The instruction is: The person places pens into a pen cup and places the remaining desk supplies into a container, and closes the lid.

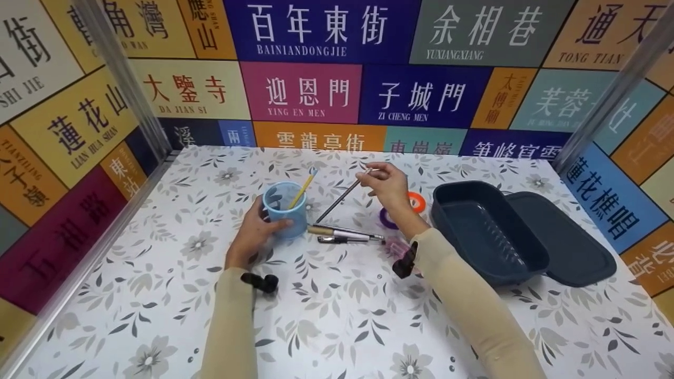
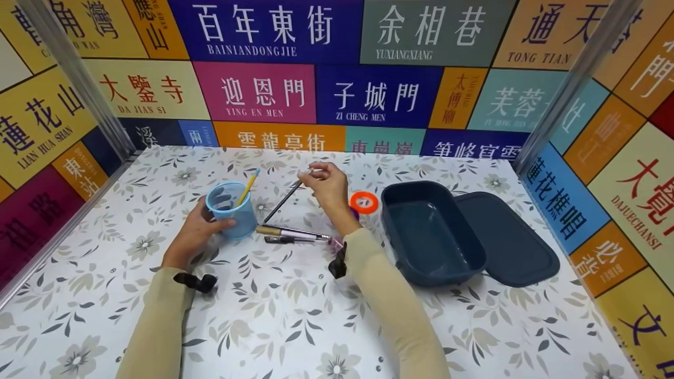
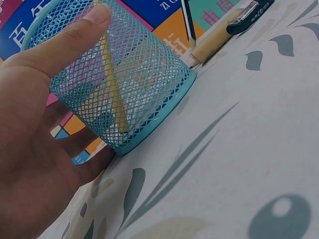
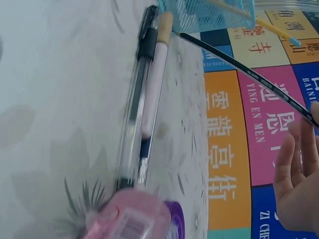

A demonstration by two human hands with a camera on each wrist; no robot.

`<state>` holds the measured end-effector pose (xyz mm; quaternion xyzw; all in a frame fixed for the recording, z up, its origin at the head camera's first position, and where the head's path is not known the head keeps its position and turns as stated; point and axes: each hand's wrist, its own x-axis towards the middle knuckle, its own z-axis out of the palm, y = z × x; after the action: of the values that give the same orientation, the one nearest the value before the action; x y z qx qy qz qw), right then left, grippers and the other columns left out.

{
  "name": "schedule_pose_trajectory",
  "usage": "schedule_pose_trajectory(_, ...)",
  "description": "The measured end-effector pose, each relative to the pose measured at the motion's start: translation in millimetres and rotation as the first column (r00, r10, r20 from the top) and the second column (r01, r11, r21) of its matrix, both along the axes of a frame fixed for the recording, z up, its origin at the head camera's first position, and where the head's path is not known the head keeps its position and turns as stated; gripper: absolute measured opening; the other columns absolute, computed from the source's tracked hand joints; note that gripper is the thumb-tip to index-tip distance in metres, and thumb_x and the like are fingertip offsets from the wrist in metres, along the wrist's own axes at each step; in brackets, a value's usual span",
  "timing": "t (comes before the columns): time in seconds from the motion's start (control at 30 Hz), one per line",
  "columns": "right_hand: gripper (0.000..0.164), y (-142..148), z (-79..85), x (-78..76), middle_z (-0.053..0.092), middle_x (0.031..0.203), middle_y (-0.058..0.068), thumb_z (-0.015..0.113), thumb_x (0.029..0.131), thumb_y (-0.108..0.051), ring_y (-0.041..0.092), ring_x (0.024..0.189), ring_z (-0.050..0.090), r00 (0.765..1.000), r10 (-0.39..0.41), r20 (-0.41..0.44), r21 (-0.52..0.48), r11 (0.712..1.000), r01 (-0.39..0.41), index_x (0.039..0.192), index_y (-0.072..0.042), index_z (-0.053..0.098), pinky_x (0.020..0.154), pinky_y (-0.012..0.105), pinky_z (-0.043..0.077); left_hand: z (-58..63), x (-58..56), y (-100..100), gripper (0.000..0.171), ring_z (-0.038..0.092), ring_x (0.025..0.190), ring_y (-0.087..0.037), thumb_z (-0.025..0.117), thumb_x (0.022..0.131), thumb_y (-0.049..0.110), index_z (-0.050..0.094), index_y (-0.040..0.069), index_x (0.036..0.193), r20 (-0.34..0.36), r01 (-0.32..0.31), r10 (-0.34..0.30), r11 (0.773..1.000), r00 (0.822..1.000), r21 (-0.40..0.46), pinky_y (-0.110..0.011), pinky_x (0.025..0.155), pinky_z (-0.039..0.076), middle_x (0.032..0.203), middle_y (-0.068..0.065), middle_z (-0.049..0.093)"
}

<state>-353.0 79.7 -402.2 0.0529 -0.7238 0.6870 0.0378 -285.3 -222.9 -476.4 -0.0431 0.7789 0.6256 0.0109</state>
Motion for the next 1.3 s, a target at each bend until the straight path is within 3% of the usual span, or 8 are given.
schedule_pose_trajectory(0.13, 0.043, -2.5, 10.1, 2.8, 0.073, 0.079, -0.011, 0.078, 0.086, -0.011, 0.007, 0.07, 0.071, 0.999, -0.03, 0.015, -0.169, 0.985, 0.032, 0.122, 0.006, 0.061, 0.061, 0.024, 0.061, 0.6, 0.1, 1.1, 0.104, 0.034, 0.151, -0.024, 0.091, 0.07, 0.034, 0.031, 0.029, 0.154, 0.012, 0.005, -0.005, 1.0, 1.0, 0.01, -0.045, 0.125, 0.03, 0.159, 0.001, 0.041)
schedule_pose_trajectory(0.2, 0.044, -4.1, 16.3, 4.9, 0.073, 0.082, -0.009, 0.078, 0.086, -0.011, 0.01, 0.073, 0.072, 1.0, -0.02, 0.02, -0.205, 0.978, 0.024, 0.122, 0.006, 0.061, 0.064, 0.027, 0.062, 1.1, -0.1, 1.1, 0.104, 0.034, 0.151, -0.024, 0.091, 0.07, 0.033, 0.031, 0.03, 0.155, 0.016, 0.004, -0.004, 1.0, 1.0, 0.014, -0.046, 0.125, 0.029, 0.159, 0.002, 0.041)
schedule_pose_trajectory(0.37, 0.038, -13.2, 32.3, 13.8, 0.073, 0.086, -0.005, 0.079, 0.086, -0.013, 0.013, 0.079, 0.071, 0.999, 0.034, -0.03, -0.192, 0.981, -0.039, 0.116, 0.004, 0.063, 0.064, 0.03, 0.063, 1.8, -1.1, 0.5, 0.099, 0.035, 0.15, -0.024, 0.09, 0.072, 0.029, 0.033, 0.03, 0.153, 0.004, 0.004, -0.004, 1.0, 1.0, 0.025, -0.046, 0.125, 0.029, 0.157, 0.002, 0.043)
schedule_pose_trajectory(0.57, 0.027, -25.3, 45.9, 24.9, 0.072, 0.089, -0.003, 0.078, 0.087, -0.011, 0.013, 0.082, 0.07, 0.994, 0.072, -0.087, -0.193, 0.977, -0.087, 0.109, -0.004, 0.066, 0.063, 0.032, 0.064, 1.0, -2.0, 0.2, 0.105, 0.035, 0.15, -0.023, 0.092, 0.068, 0.034, 0.033, 0.031, 0.154, 0.015, 0.011, -0.011, 1.0, 1.0, 0.021, -0.047, 0.126, 0.027, 0.157, 0.002, 0.043)
schedule_pose_trajectory(0.97, 0.04, -50.4, 65.2, 33.1, 0.069, 0.097, -0.001, 0.079, 0.087, -0.016, 0.015, 0.086, 0.07, 0.952, 0.15, -0.265, -0.088, 0.98, -0.179, 0.122, -0.004, 0.065, 0.065, 0.039, 0.064, -1.0, -1.1, -2.4, 0.1, 0.035, 0.15, -0.024, 0.091, 0.07, 0.031, 0.034, 0.031, 0.152, -0.002, 0.001, -0.001, 1.0, 1.0, 0.026, -0.047, 0.125, 0.03, 0.157, 0.002, 0.043)
schedule_pose_trajectory(1.1, 0.034, -56.7, 70.5, 35.0, 0.068, 0.095, -0.001, 0.077, 0.088, -0.013, 0.018, 0.087, 0.071, 0.936, 0.137, -0.325, -0.123, 0.975, -0.185, 0.119, -0.007, 0.067, 0.064, 0.037, 0.064, 1.7, 0.5, -0.8, 0.098, 0.036, 0.149, -0.026, 0.09, 0.073, 0.029, 0.033, 0.027, 0.153, -0.023, 0.006, -0.006, 1.0, 1.0, 0.013, -0.047, 0.123, 0.033, 0.157, -0.001, 0.042)
schedule_pose_trajectory(1.3, 0.031, -65.7, 73.7, 38.2, 0.068, 0.094, 0.0, 0.077, 0.088, -0.012, 0.02, 0.086, 0.07, 0.926, 0.07, -0.37, -0.167, 0.976, -0.141, 0.116, -0.006, 0.066, 0.066, 0.044, 0.064, -1.7, -0.5, 0.4, 0.103, 0.035, 0.15, -0.027, 0.092, 0.069, 0.033, 0.033, 0.028, 0.153, -0.007, -0.006, 0.006, 1.0, 1.0, 0.006, -0.047, 0.124, 0.031, 0.158, -0.001, 0.042)
